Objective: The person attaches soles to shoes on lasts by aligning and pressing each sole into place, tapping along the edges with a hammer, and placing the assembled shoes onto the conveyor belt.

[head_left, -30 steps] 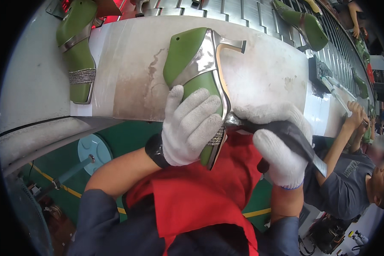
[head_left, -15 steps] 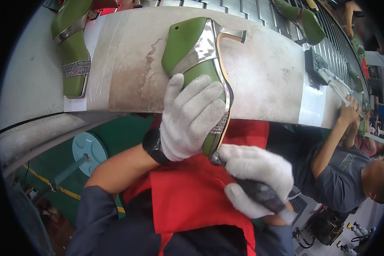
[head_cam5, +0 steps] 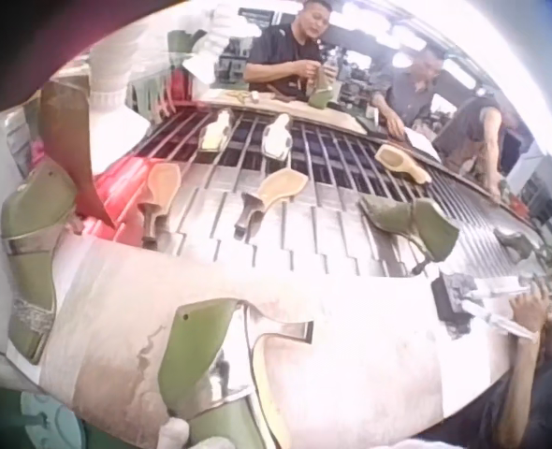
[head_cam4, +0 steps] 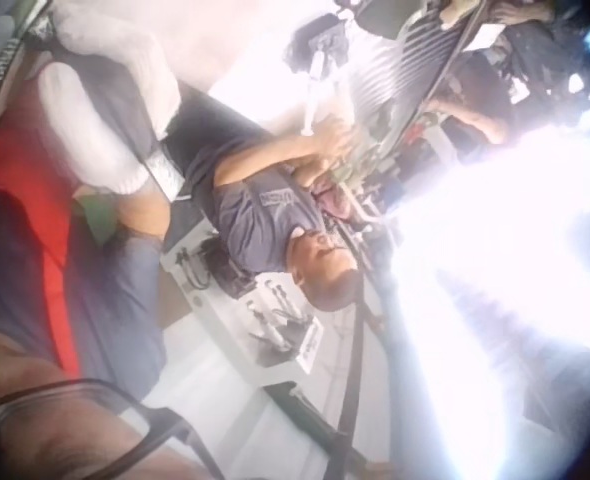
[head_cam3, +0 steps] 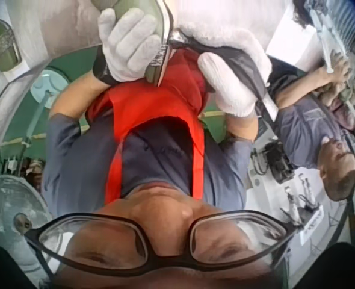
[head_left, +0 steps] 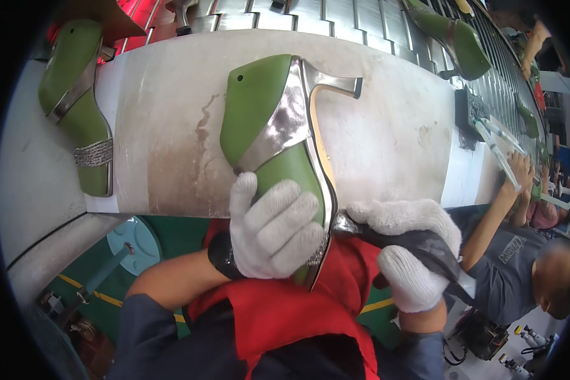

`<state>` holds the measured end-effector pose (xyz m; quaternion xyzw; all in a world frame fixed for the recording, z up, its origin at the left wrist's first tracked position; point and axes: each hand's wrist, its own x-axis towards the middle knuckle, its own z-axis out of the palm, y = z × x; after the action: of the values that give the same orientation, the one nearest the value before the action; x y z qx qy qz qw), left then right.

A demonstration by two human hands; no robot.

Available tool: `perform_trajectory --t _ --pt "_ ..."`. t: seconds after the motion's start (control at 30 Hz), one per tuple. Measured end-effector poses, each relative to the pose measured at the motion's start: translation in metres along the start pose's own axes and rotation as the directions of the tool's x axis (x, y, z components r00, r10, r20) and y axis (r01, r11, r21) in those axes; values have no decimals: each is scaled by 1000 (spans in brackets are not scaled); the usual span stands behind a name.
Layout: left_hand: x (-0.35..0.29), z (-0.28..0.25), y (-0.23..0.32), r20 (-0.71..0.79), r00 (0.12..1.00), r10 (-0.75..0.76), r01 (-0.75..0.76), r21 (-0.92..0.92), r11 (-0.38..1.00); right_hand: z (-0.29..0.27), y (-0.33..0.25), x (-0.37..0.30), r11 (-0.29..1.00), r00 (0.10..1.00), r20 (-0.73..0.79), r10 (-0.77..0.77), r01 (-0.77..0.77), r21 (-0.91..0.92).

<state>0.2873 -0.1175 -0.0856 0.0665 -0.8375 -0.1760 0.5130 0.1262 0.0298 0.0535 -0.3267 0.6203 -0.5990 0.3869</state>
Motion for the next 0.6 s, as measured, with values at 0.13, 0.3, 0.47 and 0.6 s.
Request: perform_trajectory --t 0.13,0.3,0.47,0.6 --pt "-2 4 4 -42 999 -32 33 31 999 -7 -26 36 978 980 62 191 -185 -98" --pt "-3 3 1 -5 1000 -28 28 9 1000 -12 -48 75 840 862 31 507 -485 -244" --pt "-5 9 3 -58 998 -40 42 34 999 -7 -27 88 877 888 50 458 -442 -189" --pt "-7 11 8 -70 995 -71 74 32 997 -2 -4 84 951 970 10 242 -236 -198"
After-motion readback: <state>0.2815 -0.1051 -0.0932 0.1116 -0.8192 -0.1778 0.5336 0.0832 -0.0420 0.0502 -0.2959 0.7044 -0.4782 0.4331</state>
